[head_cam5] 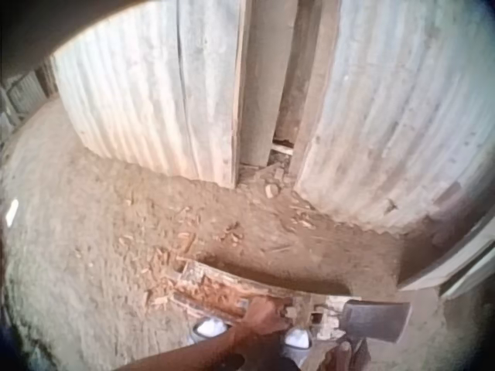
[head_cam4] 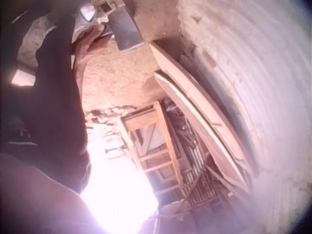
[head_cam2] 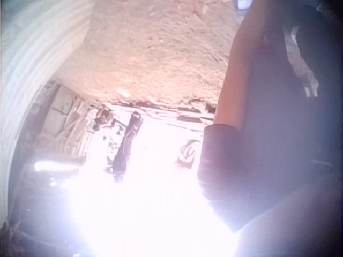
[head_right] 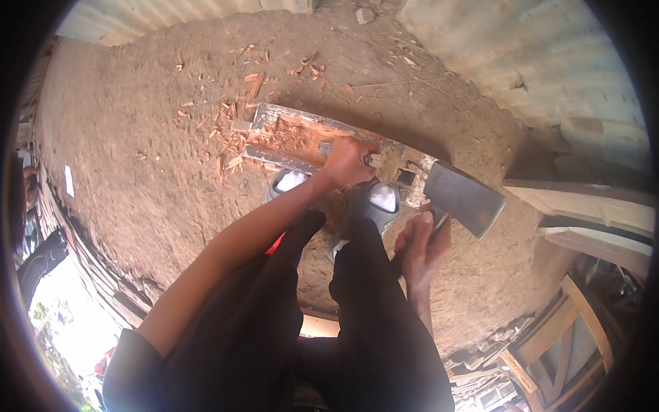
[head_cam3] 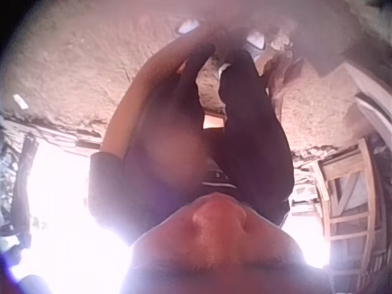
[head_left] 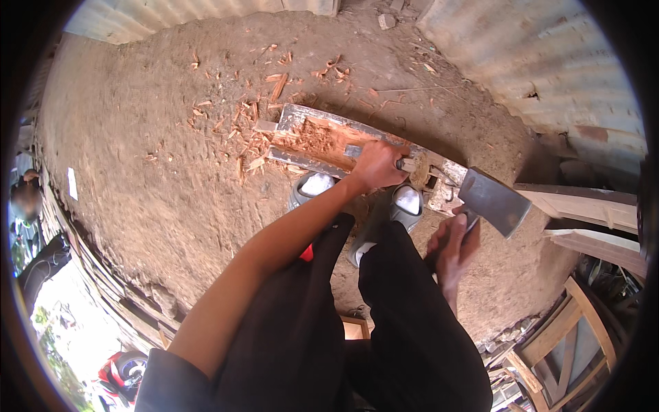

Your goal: The person uses a chisel and a small axe to carve a rectangular wooden trough placed on the ground. They repeatedly strike the chisel with the axe to remove wood chips and deepen the trough's interior.

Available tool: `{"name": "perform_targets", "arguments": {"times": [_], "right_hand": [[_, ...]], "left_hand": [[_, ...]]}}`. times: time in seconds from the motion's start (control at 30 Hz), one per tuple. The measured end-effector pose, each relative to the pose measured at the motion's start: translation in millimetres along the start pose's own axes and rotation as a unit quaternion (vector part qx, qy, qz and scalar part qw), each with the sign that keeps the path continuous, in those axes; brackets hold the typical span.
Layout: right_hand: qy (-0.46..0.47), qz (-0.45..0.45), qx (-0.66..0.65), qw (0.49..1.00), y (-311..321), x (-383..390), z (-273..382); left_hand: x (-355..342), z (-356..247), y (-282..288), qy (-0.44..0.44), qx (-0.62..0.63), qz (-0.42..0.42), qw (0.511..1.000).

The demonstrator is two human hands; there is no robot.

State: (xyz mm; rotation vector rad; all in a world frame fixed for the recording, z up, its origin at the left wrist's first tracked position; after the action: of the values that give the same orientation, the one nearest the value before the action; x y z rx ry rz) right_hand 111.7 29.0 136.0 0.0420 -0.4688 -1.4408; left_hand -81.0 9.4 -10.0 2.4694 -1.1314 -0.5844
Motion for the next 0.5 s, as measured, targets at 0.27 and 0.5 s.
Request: {"name": "perform_targets", "arguments": {"times": [0.27,0.5], "right_hand": [[-0.043,0.065,0.075,0.994,2,-11,2],[-0.025,0.118,0.190,0.974,-8,-12,-15]], "left_hand": [[4,6,2,0.015,-0.009,0.036,0.999],[2,4,3,-0.001,-0.015,0.044,0.999]]}}
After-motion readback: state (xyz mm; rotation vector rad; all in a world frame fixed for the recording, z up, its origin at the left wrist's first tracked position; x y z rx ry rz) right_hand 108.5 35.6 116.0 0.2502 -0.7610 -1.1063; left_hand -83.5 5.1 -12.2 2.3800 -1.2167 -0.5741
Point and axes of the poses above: each hand's wrist, its own x-axis away from the middle knuckle, its own y-axis out of the back of the hand, z = x × y, the point moved 4 cm from there along -x, towards the middle knuckle, and after that the axes turned 14 degrees about -z, right-handed, at the moved point
